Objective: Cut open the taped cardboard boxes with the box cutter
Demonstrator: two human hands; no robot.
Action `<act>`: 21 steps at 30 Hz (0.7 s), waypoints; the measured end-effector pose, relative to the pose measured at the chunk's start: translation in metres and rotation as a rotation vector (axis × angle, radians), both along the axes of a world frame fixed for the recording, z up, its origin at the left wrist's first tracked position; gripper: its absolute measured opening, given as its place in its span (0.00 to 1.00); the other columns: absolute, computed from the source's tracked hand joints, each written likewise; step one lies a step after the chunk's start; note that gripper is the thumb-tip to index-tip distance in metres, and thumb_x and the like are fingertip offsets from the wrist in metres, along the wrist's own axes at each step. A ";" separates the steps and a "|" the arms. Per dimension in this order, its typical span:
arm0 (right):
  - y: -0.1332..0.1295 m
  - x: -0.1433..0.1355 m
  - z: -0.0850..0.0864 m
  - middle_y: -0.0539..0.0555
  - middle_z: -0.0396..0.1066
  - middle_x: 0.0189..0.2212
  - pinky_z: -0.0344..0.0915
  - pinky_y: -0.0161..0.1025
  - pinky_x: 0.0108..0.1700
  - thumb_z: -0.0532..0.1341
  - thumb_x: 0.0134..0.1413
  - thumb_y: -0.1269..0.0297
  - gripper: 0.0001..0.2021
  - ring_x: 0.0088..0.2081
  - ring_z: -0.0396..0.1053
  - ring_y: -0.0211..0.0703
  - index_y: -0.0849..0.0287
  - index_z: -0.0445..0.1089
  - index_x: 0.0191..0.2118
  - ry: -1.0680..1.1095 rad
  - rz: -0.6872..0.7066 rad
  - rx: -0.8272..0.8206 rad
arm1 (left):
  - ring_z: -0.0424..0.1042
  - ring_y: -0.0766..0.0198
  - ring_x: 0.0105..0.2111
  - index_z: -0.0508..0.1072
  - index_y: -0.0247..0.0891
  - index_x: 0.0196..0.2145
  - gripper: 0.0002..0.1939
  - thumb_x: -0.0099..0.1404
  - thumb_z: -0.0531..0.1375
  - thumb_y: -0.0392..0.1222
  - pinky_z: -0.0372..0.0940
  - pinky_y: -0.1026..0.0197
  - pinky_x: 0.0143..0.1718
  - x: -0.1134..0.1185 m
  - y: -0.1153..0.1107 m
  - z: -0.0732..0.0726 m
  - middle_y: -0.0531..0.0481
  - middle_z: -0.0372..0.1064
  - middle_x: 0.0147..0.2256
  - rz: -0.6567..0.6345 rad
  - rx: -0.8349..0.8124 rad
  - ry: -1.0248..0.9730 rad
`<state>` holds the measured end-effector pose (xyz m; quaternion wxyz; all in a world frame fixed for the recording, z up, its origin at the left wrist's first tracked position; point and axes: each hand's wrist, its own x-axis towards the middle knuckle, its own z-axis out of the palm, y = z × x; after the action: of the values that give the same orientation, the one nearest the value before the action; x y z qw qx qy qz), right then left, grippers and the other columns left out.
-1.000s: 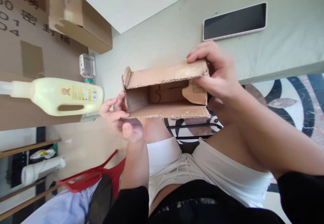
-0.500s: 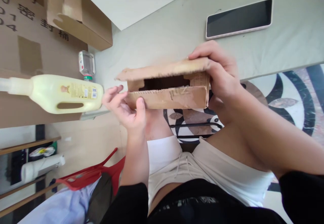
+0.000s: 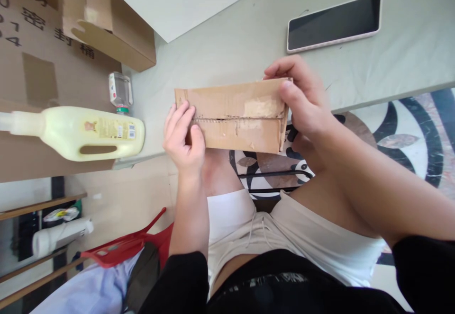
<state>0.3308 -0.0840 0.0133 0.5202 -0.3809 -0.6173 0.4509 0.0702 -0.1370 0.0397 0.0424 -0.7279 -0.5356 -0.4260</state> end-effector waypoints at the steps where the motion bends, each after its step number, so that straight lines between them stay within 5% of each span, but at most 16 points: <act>1: 0.001 0.000 -0.001 0.52 0.73 0.48 0.69 0.47 0.57 0.50 0.64 0.37 0.24 0.49 0.71 0.48 0.50 0.69 0.49 0.011 -0.011 -0.009 | 0.71 0.54 0.60 0.79 0.37 0.51 0.17 0.68 0.57 0.37 0.63 0.47 0.67 -0.003 0.001 -0.001 0.44 0.76 0.53 -0.005 -0.002 -0.028; 10: 0.015 -0.003 -0.013 0.53 0.73 0.45 0.70 0.45 0.47 0.51 0.68 0.55 0.13 0.47 0.71 0.45 0.54 0.71 0.45 -0.089 -0.157 -0.272 | 0.75 0.58 0.55 0.79 0.29 0.44 0.17 0.63 0.53 0.32 0.65 0.53 0.64 -0.028 0.010 -0.007 0.41 0.77 0.50 0.149 -0.076 -0.454; 14: 0.013 -0.007 -0.012 0.59 0.75 0.40 0.73 0.44 0.35 0.49 0.67 0.43 0.25 0.34 0.73 0.44 0.60 0.71 0.40 0.033 0.129 -0.551 | 0.72 0.57 0.56 0.75 0.29 0.46 0.17 0.62 0.55 0.37 0.68 0.54 0.60 -0.040 0.015 -0.011 0.41 0.75 0.53 0.343 -0.175 -0.780; 17: 0.005 -0.012 -0.008 0.62 0.74 0.53 0.73 0.53 0.54 0.47 0.63 0.33 0.34 0.49 0.75 0.52 0.58 0.73 0.49 0.070 0.429 -0.428 | 0.72 0.55 0.53 0.71 0.35 0.49 0.19 0.59 0.58 0.40 0.73 0.57 0.47 -0.047 0.015 -0.012 0.43 0.73 0.53 0.434 -0.245 -0.954; 19: -0.001 -0.016 -0.008 0.57 0.59 0.68 0.59 0.58 0.69 0.47 0.61 0.30 0.37 0.68 0.59 0.55 0.53 0.68 0.61 -0.005 0.502 -0.211 | 0.72 0.55 0.53 0.72 0.37 0.49 0.21 0.60 0.57 0.46 0.73 0.61 0.39 -0.047 0.012 -0.013 0.44 0.72 0.53 0.443 -0.291 -1.023; 21: -0.006 -0.022 -0.011 0.54 0.45 0.74 0.43 0.59 0.75 0.47 0.61 0.30 0.39 0.76 0.39 0.54 0.49 0.59 0.69 -0.099 0.547 -0.065 | 0.72 0.53 0.54 0.73 0.40 0.50 0.24 0.61 0.56 0.55 0.71 0.63 0.35 -0.045 0.006 -0.015 0.43 0.72 0.55 0.427 -0.348 -1.088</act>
<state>0.3089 -0.0903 0.0024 0.3358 -0.2382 -0.7072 0.5748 0.0250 -0.1308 0.0244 -0.2725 -0.2786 -0.6762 -0.6252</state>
